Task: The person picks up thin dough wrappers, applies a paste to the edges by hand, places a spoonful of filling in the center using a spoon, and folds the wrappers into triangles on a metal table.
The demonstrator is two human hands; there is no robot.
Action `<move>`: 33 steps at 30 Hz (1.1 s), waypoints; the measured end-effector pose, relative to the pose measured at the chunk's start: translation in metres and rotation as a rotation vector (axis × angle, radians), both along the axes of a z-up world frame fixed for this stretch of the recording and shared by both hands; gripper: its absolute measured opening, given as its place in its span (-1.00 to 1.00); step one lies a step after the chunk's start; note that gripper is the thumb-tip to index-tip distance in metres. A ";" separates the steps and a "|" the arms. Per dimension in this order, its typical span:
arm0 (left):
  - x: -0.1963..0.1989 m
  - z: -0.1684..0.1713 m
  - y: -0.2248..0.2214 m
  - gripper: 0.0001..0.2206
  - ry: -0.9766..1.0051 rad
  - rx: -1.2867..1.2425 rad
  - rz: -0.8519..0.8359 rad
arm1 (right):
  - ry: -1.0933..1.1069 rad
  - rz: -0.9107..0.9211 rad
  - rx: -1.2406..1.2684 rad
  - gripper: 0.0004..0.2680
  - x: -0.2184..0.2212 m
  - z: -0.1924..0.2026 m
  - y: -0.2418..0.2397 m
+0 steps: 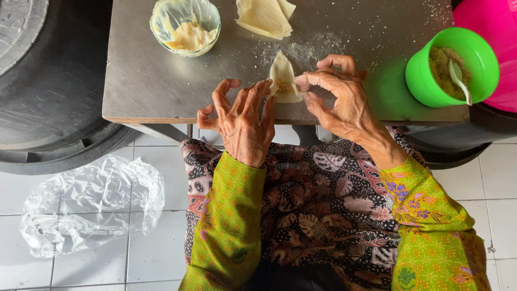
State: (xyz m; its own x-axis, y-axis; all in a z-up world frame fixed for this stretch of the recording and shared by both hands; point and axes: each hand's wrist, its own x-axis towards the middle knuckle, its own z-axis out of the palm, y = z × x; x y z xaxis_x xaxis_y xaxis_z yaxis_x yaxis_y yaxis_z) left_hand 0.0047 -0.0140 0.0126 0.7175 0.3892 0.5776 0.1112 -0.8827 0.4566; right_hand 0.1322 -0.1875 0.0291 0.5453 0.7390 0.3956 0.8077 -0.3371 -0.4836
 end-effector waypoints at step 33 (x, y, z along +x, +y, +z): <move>0.009 0.005 0.010 -0.53 0.031 0.093 -0.133 | -0.304 0.097 -0.084 -0.85 0.018 0.000 0.016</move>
